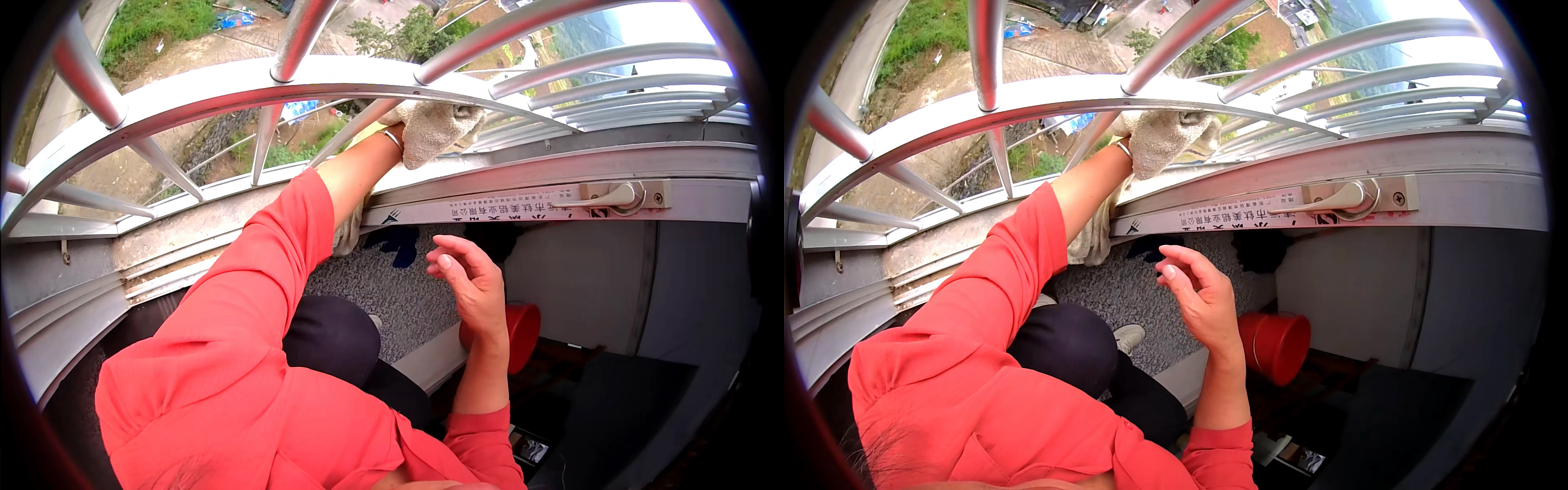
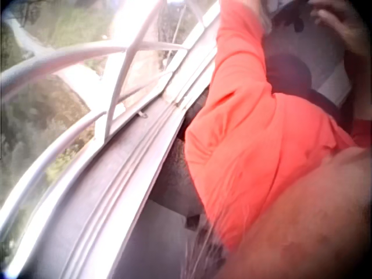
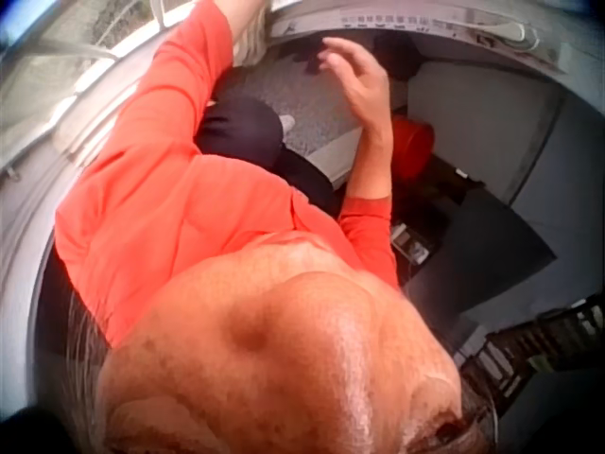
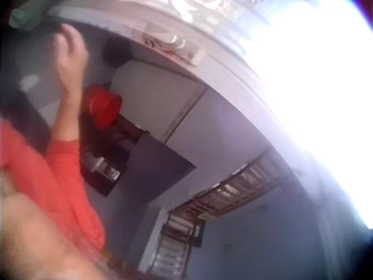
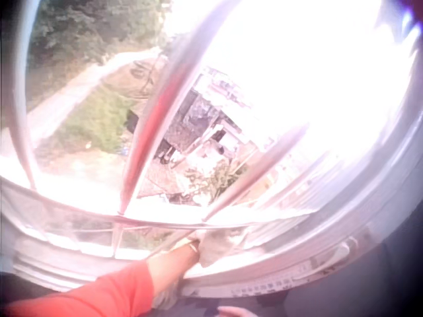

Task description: The person kneels on the floor and wipes the metal window frame and sill using a cloth. They systematically clean the vertical bars and horizontal sections of the frame.

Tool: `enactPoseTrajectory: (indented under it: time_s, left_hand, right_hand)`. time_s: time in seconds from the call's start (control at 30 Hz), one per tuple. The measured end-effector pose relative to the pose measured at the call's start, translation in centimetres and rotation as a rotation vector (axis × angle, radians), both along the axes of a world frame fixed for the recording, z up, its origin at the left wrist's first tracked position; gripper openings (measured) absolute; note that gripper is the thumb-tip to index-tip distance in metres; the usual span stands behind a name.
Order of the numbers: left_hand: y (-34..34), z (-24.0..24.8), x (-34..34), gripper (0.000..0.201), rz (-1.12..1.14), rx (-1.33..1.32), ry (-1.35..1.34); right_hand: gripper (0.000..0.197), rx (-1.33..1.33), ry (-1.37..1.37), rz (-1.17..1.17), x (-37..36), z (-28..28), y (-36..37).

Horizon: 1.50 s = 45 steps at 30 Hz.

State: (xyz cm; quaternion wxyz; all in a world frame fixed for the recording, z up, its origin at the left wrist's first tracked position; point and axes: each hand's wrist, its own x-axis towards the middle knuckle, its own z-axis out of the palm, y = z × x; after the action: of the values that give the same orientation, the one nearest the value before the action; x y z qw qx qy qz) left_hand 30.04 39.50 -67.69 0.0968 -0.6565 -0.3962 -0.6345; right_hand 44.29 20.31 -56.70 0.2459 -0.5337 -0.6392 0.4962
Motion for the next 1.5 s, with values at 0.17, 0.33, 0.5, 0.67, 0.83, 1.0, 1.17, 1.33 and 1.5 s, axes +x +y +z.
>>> enactPoseTrajectory:
  time_s: [0.17, 0.33, 0.5, 0.67, 0.83, 1.0, 1.17, 1.33, 1.5]
  left_hand:
    - [-0.8, -4.4, -1.8, 0.018, -0.281, -0.46, -0.159]
    - [-5.5, -9.6, -2.0, 0.011, -0.182, -0.765, -0.286]
    - [-4.6, -23.2, -1.3, 0.023, -0.255, -1.103, -0.143]
    - [-3.3, -27.6, -2.5, 0.034, -0.09, -0.965, 0.2]
    - [-7.3, -17.4, -1.9, 0.033, 0.402, -0.409, 0.403]
    - [-5.4, -3.3, -1.7, 0.021, 0.187, -0.399, 0.214]
    - [-1.7, -2.6, -0.6, 0.007, 0.187, -0.193, 0.154]
    - [-4.9, -6.4, -2.3, 0.01, -0.241, -0.525, -0.129]
    - [-5.3, -14.9, -2.8, 0.011, -0.411, -0.921, -0.485]
  right_hand:
    - [0.025, 0.035, 0.042, 0.012, 0.7, 1.0, 1.4]
    - [0.025, 0.016, 0.072, -0.022, 0.9, 0.4, -0.2]
    - [0.025, 0.004, 0.009, 0.006, 0.2, 0.5, -2.6]
    - [0.026, 0.142, 0.023, -0.119, 0.3, 1.8, -2.5]
    - [0.024, 0.398, 0.081, -0.278, 1.2, 2.9, -1.8]
    - [0.023, 0.457, 0.105, -0.189, 0.2, 4.1, -0.8]
    - [0.02, 0.4, 0.099, -0.093, -1.1, 3.5, -0.3]
    - [0.018, 0.313, 0.091, -0.087, -1.0, 2.7, -1.1]
    - [0.017, 0.272, 0.01, -0.053, -0.9, 2.5, -2.3]
